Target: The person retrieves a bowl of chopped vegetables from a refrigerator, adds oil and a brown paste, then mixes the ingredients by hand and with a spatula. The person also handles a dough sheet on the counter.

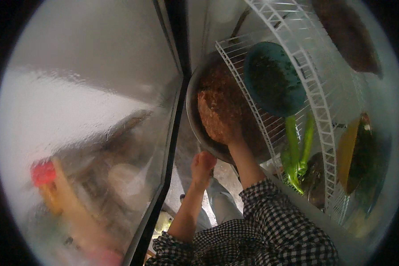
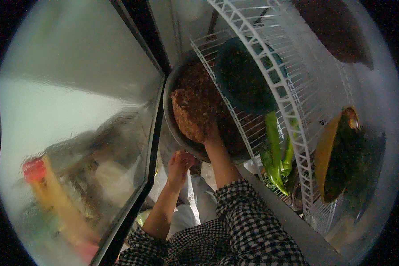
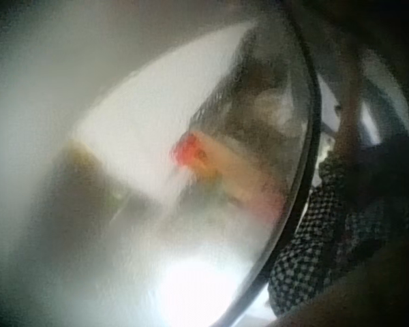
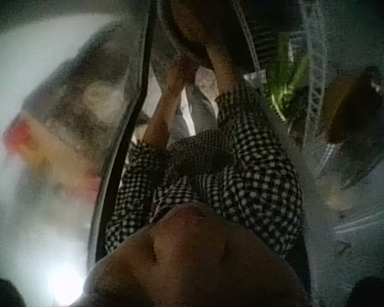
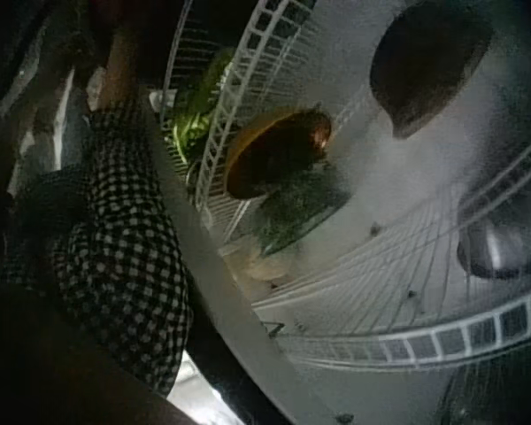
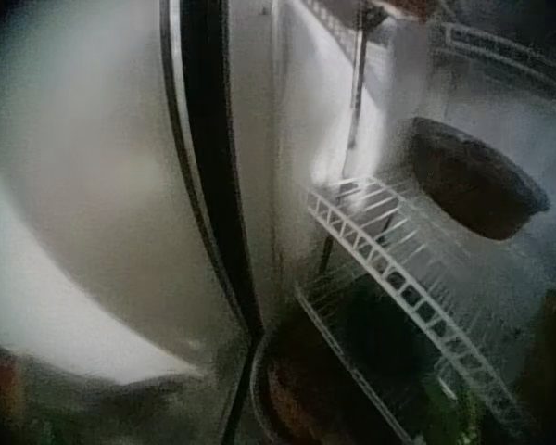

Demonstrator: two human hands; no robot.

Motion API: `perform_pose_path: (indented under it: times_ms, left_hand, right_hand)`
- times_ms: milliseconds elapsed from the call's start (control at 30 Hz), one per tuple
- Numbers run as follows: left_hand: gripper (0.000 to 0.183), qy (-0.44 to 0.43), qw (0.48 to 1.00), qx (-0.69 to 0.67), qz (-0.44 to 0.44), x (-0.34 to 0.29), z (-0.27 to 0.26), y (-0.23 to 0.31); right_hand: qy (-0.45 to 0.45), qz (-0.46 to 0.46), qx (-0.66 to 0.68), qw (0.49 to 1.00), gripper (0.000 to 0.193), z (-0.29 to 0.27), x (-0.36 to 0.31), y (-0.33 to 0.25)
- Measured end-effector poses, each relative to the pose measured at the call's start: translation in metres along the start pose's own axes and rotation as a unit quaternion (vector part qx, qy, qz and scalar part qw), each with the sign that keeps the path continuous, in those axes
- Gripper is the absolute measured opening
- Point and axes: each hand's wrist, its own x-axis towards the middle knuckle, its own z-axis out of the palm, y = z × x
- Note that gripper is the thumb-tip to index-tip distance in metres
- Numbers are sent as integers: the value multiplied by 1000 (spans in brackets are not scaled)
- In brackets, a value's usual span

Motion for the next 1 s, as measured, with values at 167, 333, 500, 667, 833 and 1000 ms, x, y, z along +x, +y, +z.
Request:
perform_pose_path:
  times_ms: [167,333,500,667,833,1000]
  left_hand:
    - [44,41,995,33,79,-10,3,25]
    - [53,-193,968,-151,63,-32,30,58]
    - [54,-263,928,-255,-61,-99,7,62]
    - [57,-386,883,-266,-18,-206,-55,27]
    - [58,-379,890,-244,68,-317,-121,11]
    - [59,-342,884,-245,205,-418,-195,21]
  right_hand:
    - [-20,-22,71,997,47,30,-33,-18]
    - [-44,-8,222,974,47,73,-98,-30]
    - [-84,49,362,927,47,124,-206,-26]
    - [-110,131,399,901,47,180,-330,-6]
    - [-141,252,363,886,47,234,-420,40]
    - [-210,409,250,852,47,323,-474,95]
